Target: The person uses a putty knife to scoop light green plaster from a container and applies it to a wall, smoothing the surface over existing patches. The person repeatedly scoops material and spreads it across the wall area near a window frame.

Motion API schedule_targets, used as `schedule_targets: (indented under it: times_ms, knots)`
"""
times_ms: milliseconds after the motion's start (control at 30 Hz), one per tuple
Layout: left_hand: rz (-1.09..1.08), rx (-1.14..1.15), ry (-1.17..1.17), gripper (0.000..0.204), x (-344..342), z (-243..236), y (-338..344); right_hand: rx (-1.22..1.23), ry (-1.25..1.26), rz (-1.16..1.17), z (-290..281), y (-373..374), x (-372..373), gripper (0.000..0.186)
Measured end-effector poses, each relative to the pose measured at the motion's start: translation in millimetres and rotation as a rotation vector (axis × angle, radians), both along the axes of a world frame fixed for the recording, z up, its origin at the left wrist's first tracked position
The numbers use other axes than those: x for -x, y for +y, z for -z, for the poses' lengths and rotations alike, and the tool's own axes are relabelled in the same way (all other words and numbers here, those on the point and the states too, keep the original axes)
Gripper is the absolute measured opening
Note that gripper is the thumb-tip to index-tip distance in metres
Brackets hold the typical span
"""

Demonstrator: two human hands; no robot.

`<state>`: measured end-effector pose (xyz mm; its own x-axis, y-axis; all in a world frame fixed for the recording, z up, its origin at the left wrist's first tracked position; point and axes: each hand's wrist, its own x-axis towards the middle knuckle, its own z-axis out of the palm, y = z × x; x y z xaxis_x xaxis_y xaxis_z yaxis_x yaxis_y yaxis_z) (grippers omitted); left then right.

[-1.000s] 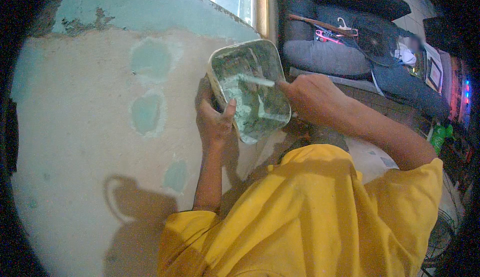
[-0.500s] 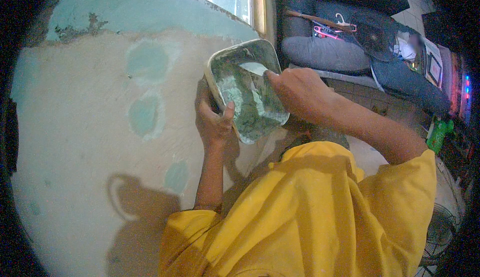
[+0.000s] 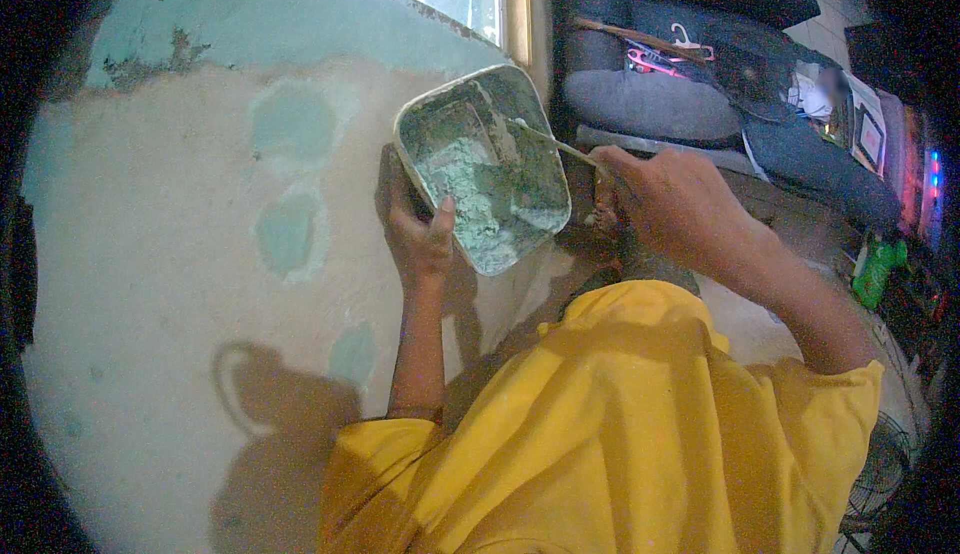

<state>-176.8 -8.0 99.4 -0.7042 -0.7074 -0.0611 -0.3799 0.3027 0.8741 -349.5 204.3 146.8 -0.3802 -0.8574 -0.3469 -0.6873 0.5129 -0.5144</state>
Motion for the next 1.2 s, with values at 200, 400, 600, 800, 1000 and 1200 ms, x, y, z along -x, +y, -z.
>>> schedule_targets:
  times_ms: [200,400,600,800,1000,1200]
  knots:
    - [-0.078,-0.277,0.199,0.096,-19.7,37.9,-0.6,0.231,-0.227,-0.006,36.6,12.5,-30.2,0.036]
    - [-0.115,-0.668,0.318,0.072,-49.5,84.1,-10.8,0.183,-0.237,0.002,46.0,-10.8,-49.3,0.048]
    - [-0.310,-0.700,0.324,0.077,-48.3,85.6,0.7,0.178,-0.273,-0.020,61.2,-19.9,-55.0,0.065]
    - [-0.308,-0.711,0.250,0.076,-35.3,67.8,5.1,0.232,-0.295,-0.055,68.3,-20.8,-47.8,0.058]
    - [-0.270,-0.700,0.244,0.077,-31.7,61.9,2.3,0.266,-0.345,-0.058,68.2,-20.1,-36.0,0.036]
    - [-0.306,-0.739,0.290,0.076,-28.5,58.7,6.7,0.230,-0.501,-0.051,74.0,-16.9,-39.0,0.029]
